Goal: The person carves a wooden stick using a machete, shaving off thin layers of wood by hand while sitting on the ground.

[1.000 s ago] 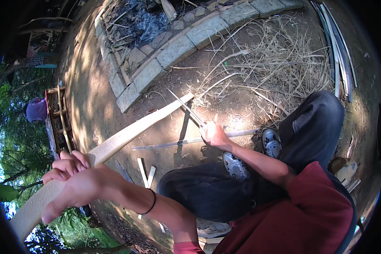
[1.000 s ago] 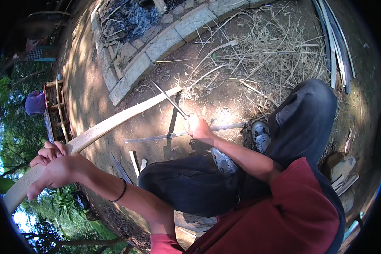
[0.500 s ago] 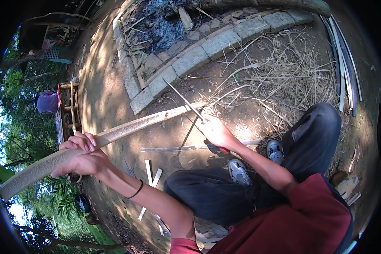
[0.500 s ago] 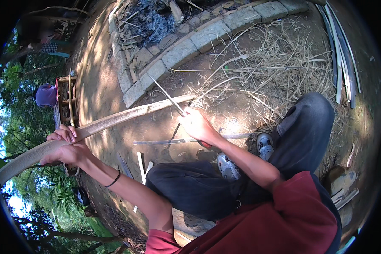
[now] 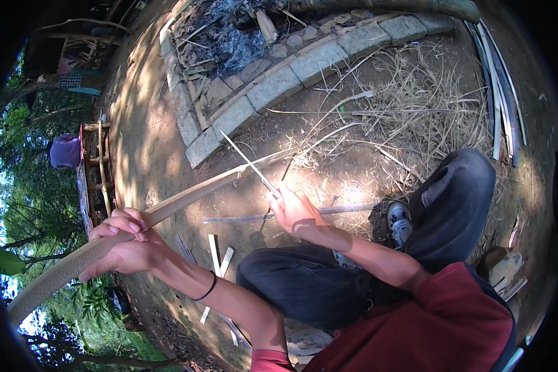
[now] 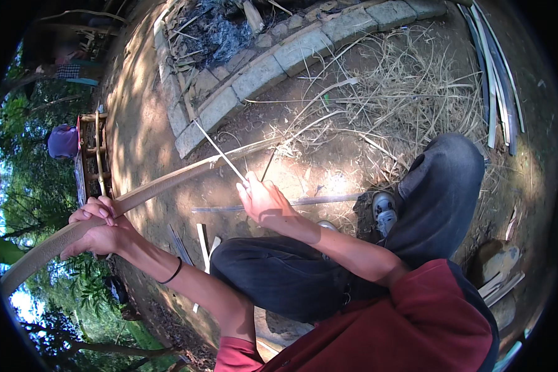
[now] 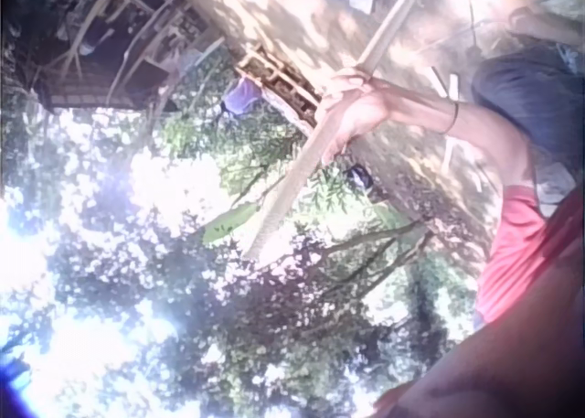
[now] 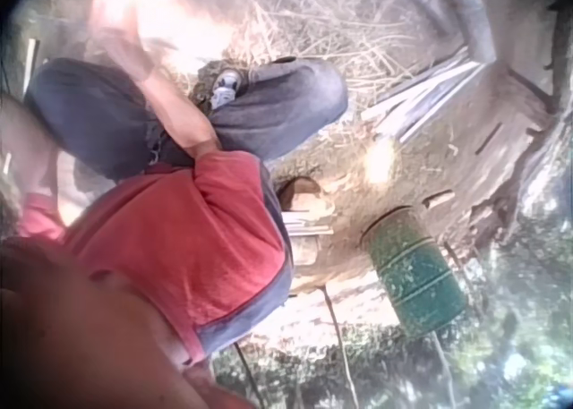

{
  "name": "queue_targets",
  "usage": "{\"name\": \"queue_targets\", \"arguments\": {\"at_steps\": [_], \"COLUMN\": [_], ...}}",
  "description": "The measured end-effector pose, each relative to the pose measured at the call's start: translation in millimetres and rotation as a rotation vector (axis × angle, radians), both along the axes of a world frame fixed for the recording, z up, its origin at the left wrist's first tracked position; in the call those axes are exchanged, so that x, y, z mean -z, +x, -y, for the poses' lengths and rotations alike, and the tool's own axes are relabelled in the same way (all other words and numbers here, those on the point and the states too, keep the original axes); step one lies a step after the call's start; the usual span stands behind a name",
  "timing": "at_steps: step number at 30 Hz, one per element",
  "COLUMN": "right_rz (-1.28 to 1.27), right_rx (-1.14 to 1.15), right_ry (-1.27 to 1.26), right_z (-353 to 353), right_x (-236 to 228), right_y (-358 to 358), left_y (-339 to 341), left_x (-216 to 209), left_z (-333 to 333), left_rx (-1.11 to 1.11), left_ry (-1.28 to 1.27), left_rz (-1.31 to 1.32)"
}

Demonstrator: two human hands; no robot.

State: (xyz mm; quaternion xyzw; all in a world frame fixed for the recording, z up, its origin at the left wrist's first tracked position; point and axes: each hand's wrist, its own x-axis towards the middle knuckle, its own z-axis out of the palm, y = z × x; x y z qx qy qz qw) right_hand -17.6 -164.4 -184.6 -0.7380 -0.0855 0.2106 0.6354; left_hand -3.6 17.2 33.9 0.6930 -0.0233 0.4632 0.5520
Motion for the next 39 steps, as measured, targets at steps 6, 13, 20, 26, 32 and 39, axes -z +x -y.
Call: {"name": "queue_targets", "arguments": {"at_steps": [6,13,20,26,32,39], "right_rz": [0.339,0.649,0.262,0.343,0.473,0.392], "right_rx": [-0.083,0.008,-0.083,-0.043,-0.065,-0.069], "right_ry": [-0.210,-0.087,-0.108,0.047,-0.080,0.003], "right_z": [-21,-3,-14,-1,-4,-10], "right_x": [65,37,35,23,47,22], "right_y": [-8,-18,-16,-21,-19,-25], "left_y": [-22,-23,-15,-25,-24,-29], "left_x": [-6,0,0,12,13,9], "left_z": [47,66,56,49,47,47], "left_rx": [-0.361,-0.565,-0.594,-0.658,-0.697,-0.699], "left_ry": [0.065,0.121,0.037,0.058,0.068,0.138], "left_rz": [0.107,0.018,0.047,0.031,0.041,0.068]}}
